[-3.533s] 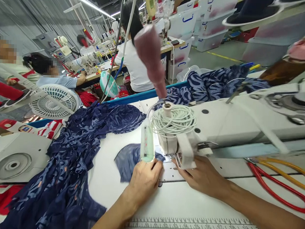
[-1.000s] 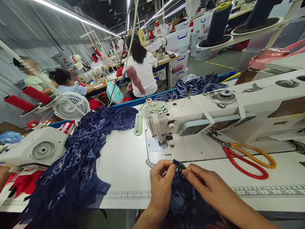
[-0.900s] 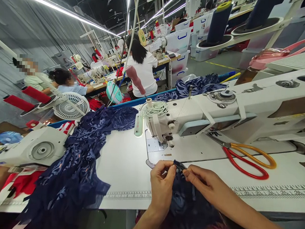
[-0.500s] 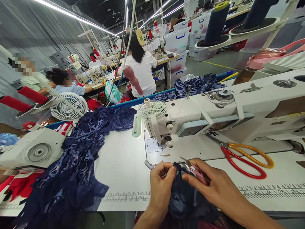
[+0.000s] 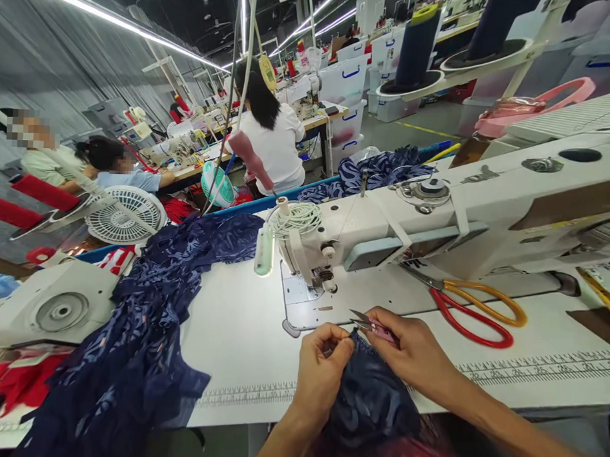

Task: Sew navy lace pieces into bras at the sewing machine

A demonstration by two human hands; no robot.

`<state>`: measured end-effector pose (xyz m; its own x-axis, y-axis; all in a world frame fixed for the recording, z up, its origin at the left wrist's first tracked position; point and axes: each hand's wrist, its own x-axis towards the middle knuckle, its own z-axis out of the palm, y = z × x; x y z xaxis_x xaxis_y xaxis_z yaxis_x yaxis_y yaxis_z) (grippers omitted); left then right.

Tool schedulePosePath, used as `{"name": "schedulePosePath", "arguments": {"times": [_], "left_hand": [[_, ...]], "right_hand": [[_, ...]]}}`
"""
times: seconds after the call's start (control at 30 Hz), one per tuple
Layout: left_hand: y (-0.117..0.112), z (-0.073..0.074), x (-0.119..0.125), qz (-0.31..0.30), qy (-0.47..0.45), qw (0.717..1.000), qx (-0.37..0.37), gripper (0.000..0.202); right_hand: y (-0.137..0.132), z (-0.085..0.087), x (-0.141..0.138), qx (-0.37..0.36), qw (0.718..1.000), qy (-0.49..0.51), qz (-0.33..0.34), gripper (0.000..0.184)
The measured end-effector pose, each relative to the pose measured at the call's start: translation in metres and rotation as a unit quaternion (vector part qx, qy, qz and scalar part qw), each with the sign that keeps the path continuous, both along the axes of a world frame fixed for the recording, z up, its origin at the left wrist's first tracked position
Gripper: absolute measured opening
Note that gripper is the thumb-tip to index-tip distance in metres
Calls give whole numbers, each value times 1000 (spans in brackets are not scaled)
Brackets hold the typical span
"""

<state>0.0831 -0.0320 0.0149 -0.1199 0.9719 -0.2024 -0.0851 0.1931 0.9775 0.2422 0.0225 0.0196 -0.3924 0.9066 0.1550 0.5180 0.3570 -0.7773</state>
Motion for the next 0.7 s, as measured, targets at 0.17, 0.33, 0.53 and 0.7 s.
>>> {"name": "schedulePosePath", "arguments": {"times": [0.17, 0.33, 0.53, 0.7], "left_hand": [[3, 0, -2, 12, -47, 998, -38, 27], [1, -1, -5, 39, -100, 992, -62, 33], [0, -1, -3, 45, -92, 993, -53, 32], [-1, 3, -1, 43, -86, 994, -44, 29]], "right_hand": [[3, -2, 3, -9, 1000, -16, 10, 18], [-10, 5, 18, 10, 998, -69, -6, 32], [-29, -1, 17, 51, 990, -133, 19, 34], [-26, -6, 11, -20, 988, -152, 10, 40]]}}
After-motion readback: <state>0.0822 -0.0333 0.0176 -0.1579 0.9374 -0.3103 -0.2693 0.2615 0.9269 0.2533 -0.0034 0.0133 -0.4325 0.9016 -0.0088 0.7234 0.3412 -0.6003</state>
